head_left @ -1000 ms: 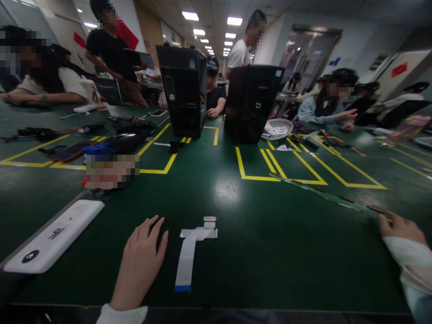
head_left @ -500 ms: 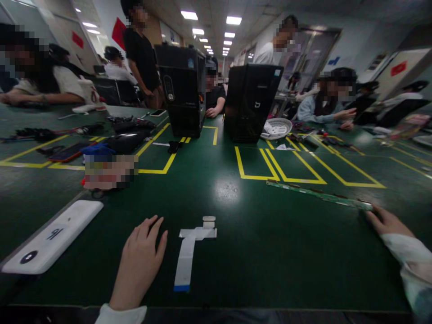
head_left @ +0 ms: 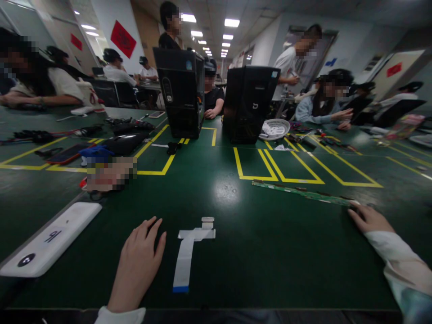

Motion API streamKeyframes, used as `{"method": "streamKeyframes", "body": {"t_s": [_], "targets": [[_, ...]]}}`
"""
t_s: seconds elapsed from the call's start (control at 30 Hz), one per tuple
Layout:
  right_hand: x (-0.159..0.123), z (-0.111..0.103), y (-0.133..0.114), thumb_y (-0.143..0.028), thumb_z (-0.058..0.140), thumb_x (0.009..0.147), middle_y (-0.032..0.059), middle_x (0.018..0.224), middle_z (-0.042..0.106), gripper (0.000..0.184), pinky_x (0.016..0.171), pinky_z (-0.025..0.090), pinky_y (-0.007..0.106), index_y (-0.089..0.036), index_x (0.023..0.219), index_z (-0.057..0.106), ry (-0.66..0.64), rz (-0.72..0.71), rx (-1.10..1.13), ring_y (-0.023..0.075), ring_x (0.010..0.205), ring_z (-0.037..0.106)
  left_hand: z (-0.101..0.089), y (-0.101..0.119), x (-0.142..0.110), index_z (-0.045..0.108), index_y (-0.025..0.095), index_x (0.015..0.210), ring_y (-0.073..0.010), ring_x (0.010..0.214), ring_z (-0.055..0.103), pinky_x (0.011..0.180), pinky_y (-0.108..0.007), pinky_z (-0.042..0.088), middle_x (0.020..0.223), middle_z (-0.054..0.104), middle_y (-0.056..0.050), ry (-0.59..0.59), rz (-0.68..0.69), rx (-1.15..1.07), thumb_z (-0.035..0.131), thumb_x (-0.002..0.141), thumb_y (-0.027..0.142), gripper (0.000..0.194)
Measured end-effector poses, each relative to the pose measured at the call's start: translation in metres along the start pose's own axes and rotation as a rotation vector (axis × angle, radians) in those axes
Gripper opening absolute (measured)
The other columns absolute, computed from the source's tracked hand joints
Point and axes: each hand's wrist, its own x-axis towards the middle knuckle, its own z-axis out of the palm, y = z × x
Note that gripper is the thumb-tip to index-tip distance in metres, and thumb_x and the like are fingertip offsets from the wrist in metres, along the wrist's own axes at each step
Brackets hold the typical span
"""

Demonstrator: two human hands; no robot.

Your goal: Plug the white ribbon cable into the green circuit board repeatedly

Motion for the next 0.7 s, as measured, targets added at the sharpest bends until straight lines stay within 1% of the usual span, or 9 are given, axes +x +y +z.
{"method": "streamKeyframes", "body": {"t_s": [0.07,0.13,0.27,0.4,0.47,0.57,0.63,0.7], "targets": [[-0.003,0.0,-0.013,-0.053,0.036,0.087,0.0251,0.1,0.068,0.057,0.083,0.052,0.04,-0.011,0.11,0.067,-0.084,-0.034,0.098,0.0305,0.092,0.067,0.0,-0.001,0.0,0.057,0.01,0.13,-0.0326,0.122,0.052,0.098,-0.05,0.046,0.132,0.056,-0.018,-0.007,0.001,0.005,0.029,0.094,0.047,0.058],[-0.005,-0.001,-0.029,-0.054,0.037,0.086,0.0257,0.109,0.066,0.057,0.09,0.049,0.044,-0.012,0.114,0.064,-0.106,-0.07,0.158,0.033,0.1,0.064,0.001,-0.001,0.001,0.057,0.009,0.13,-0.033,0.122,0.052,0.098,-0.05,0.046,0.131,0.056,-0.019,-0.008,0.002,0.006,0.029,0.094,0.047,0.059],[-0.009,-0.006,-0.068,-0.054,0.038,0.087,0.023,0.114,0.065,0.055,0.095,0.047,0.048,-0.014,0.118,0.061,-0.087,-0.206,0.232,0.0337,0.106,0.062,0.003,-0.001,0.002,0.057,0.009,0.129,-0.0331,0.121,0.052,0.098,-0.05,0.047,0.131,0.056,-0.019,-0.003,0.007,0.003,0.028,0.094,0.048,0.06],[-0.011,-0.012,-0.116,-0.055,0.038,0.089,0.0185,0.119,0.064,0.058,0.097,0.046,0.052,-0.015,0.126,0.057,-0.059,-0.349,0.284,0.0331,0.111,0.06,0.002,-0.001,0.002,0.057,0.008,0.129,-0.0336,0.121,0.052,0.097,-0.051,0.047,0.13,0.057,-0.019,0.006,0.015,0.001,0.028,0.094,0.048,0.06],[-0.012,-0.016,-0.142,-0.053,0.039,0.09,0.0162,0.123,0.063,0.056,0.097,0.047,0.052,-0.017,0.13,0.055,-0.043,-0.425,0.318,0.0317,0.114,0.058,0.001,0.0,0.001,0.058,0.008,0.128,-0.0334,0.12,0.053,0.097,-0.051,0.047,0.129,0.057,-0.019,0.016,0.018,-0.003,0.029,0.094,0.047,0.06],[-0.014,-0.022,-0.18,-0.049,0.039,0.093,0.0153,0.124,0.062,0.053,0.096,0.048,0.05,-0.018,0.133,0.052,-0.038,-0.529,0.354,0.0294,0.114,0.058,0.0,0.001,0.001,0.059,0.008,0.127,-0.0328,0.119,0.054,0.097,-0.05,0.047,0.128,0.058,-0.019,0.026,0.019,-0.008,0.029,0.094,0.046,0.059],[-0.015,-0.025,-0.204,-0.048,0.038,0.094,0.0153,0.123,0.062,0.053,0.1,0.044,0.053,-0.017,0.134,0.051,-0.023,-0.583,0.35,0.029,0.113,0.057,0.0,0.001,0.001,0.059,0.008,0.127,-0.0326,0.119,0.053,0.097,-0.049,0.047,0.128,0.058,-0.019,0.023,0.021,-0.004,0.028,0.094,0.046,0.059],[-0.016,-0.028,-0.227,-0.049,0.039,0.094,0.015,0.121,0.063,0.052,0.105,0.038,0.057,-0.017,0.133,0.053,-0.001,-0.627,0.33,0.0295,0.114,0.056,0.001,0.001,0.002,0.058,0.009,0.128,-0.0326,0.12,0.053,0.098,-0.049,0.046,0.128,0.058,-0.018,0.019,0.019,0.003,0.029,0.094,0.046,0.058]]}}
